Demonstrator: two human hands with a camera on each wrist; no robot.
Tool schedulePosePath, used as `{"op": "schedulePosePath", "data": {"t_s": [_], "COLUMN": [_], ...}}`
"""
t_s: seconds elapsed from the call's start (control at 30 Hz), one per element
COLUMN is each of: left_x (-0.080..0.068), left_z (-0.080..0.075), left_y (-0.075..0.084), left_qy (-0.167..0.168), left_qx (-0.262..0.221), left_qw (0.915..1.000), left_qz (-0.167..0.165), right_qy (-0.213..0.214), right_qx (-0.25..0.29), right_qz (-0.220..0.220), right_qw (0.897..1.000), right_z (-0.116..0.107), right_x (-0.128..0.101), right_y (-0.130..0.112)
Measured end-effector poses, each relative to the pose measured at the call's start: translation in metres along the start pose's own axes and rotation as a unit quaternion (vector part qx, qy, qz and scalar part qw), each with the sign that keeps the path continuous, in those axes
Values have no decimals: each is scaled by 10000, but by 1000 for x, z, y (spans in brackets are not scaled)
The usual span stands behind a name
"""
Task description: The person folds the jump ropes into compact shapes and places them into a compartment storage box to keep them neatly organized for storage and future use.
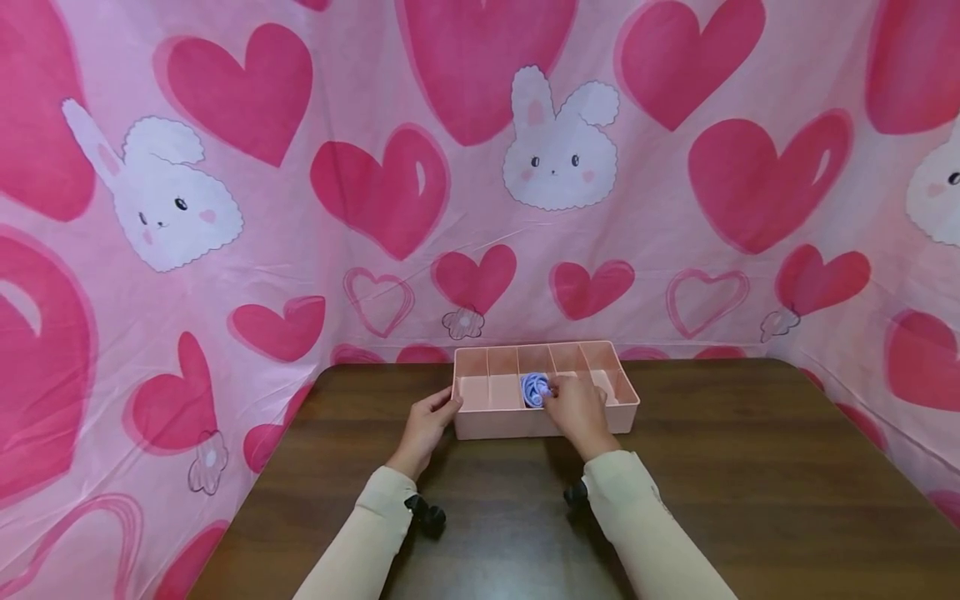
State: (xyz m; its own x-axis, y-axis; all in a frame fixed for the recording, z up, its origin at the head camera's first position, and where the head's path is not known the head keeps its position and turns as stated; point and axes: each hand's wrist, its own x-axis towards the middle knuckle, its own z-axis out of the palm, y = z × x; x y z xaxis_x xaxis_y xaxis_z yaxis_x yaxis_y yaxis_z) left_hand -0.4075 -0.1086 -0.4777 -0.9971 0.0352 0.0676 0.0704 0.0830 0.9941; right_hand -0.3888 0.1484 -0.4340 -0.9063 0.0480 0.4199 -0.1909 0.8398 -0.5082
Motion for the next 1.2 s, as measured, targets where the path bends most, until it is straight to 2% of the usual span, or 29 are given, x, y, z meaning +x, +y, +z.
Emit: {"op": "schedulePosePath", "data": {"t_s": [0.13, 0.27, 0.43, 0.57, 0.73, 0.97, 1.2], "left_x": [0, 0, 1, 0, 1, 4, 2], "left_z": [-1, -4, -6, -6, -7, -9, -9], "left_y": [0, 1, -1, -3, -4, -7, -18], "left_qy": [-57, -148, -89, -55, 28, -6, -111], "left_qx": [29, 25, 57, 72, 14, -6, -8], "left_qw": [10000, 9999, 9999, 9999, 10000, 9999, 9999], "left_qz": [-55, -74, -57, -93, -33, -123, -132], "right_qy": [-424, -628, -1024, -1170, -1166, -1134, -626], "right_qx": [32, -140, -442, -388, -233, -165, -46], "right_qz": [164, 99, 38, 61, 56, 76, -96], "right_qw": [9990, 9979, 9937, 9924, 9929, 9934, 9980], "right_z": [-4, -5, -3, 2, 6, 12, 27], "right_x": [4, 10, 18, 21, 21, 19, 7], "right_y": [-2, -3, -4, -2, 2, 5, 15]}}
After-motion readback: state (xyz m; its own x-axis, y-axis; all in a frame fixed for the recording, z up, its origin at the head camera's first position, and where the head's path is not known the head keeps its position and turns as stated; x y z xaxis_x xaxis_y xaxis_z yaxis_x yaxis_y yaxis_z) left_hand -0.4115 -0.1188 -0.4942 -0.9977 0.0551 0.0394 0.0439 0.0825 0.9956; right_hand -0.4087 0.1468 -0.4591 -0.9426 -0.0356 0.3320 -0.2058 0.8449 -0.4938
